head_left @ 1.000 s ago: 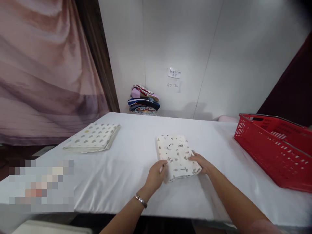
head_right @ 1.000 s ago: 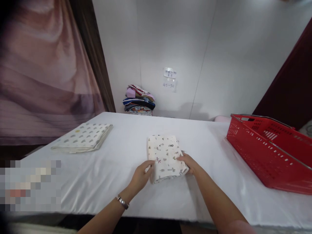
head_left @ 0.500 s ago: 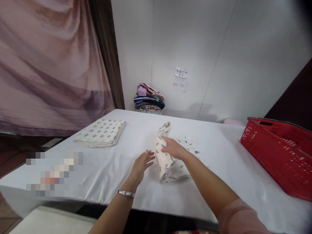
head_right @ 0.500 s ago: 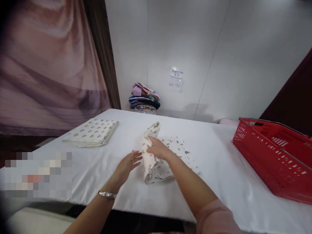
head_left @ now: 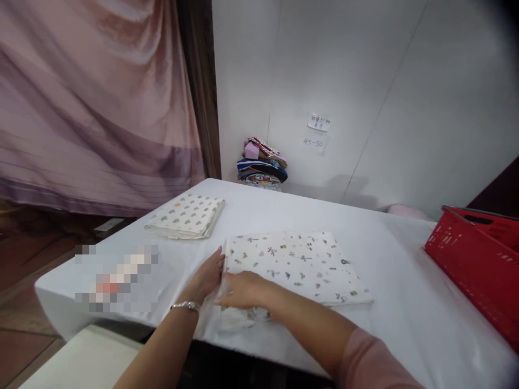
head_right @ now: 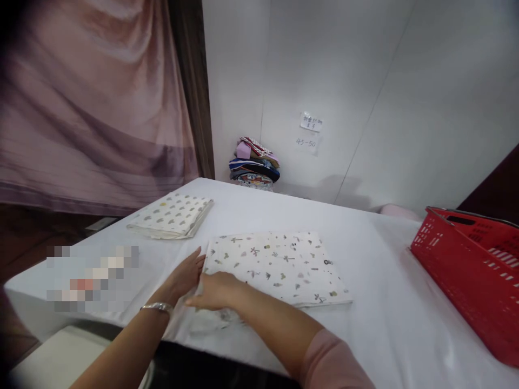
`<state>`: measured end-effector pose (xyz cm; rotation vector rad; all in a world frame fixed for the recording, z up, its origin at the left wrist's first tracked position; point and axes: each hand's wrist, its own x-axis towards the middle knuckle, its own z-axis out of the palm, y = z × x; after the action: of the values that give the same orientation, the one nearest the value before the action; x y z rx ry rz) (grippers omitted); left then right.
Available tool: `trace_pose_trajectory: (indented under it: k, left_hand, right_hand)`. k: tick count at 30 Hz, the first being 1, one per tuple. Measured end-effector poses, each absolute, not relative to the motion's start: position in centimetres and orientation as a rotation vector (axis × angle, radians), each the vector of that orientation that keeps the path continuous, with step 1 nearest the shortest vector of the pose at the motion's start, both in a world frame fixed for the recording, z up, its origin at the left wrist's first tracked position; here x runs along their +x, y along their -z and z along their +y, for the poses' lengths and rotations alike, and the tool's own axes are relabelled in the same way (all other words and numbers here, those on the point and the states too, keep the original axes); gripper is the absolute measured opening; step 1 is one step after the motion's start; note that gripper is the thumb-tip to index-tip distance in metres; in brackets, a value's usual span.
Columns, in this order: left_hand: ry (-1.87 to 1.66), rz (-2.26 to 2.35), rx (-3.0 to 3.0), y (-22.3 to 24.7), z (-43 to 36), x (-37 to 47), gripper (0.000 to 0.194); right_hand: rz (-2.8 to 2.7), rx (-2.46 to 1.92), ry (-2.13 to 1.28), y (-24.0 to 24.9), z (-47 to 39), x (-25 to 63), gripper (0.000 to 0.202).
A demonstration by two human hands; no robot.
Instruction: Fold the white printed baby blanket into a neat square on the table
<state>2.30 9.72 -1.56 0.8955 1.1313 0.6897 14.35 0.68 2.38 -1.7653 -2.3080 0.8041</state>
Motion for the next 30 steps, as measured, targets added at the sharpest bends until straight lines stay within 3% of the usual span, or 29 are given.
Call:
trace_pose_trajectory:
  k: [3,6,8,13,21,30]
  left_hand:
    - [-0.576,1.042,0.884,1.3,11.2,3.1,0.045]
    - [-0.597,1.114,0.854,1.4,13.0,3.8,0.040]
    - [-0.635,1.152,0.834,1.7,14.1,4.3,0.034]
    - [-0.615,1.182,0.879,2.0,15.7,5.4,0.030]
    - [-0.547,1.224,1.063,1.2,16.6,5.1,0.041]
    - [-0.498,1.107,1.192,-1.4,16.4,4.9,0.050]
  right_hand:
    - [-2.116,-1.701,-0.848,-1.9,1.0,19.6,0.047]
    - [-1.919,-1.967,-0.618,-1.0,2.2,27.2,0.042]
    - [-1.793,-2.210,-0.448,-0.5,3.1,32.5,0.046]
    - [-1.761,-2.447,-0.403,0.3,4.8,42.3,0.062]
    - [-1.868,-2.673,-0.631,0.5,8.8,47.1,0.068]
    - [-2.058,-2.638,-0.664,-2.0,8.0,48.5,0.033]
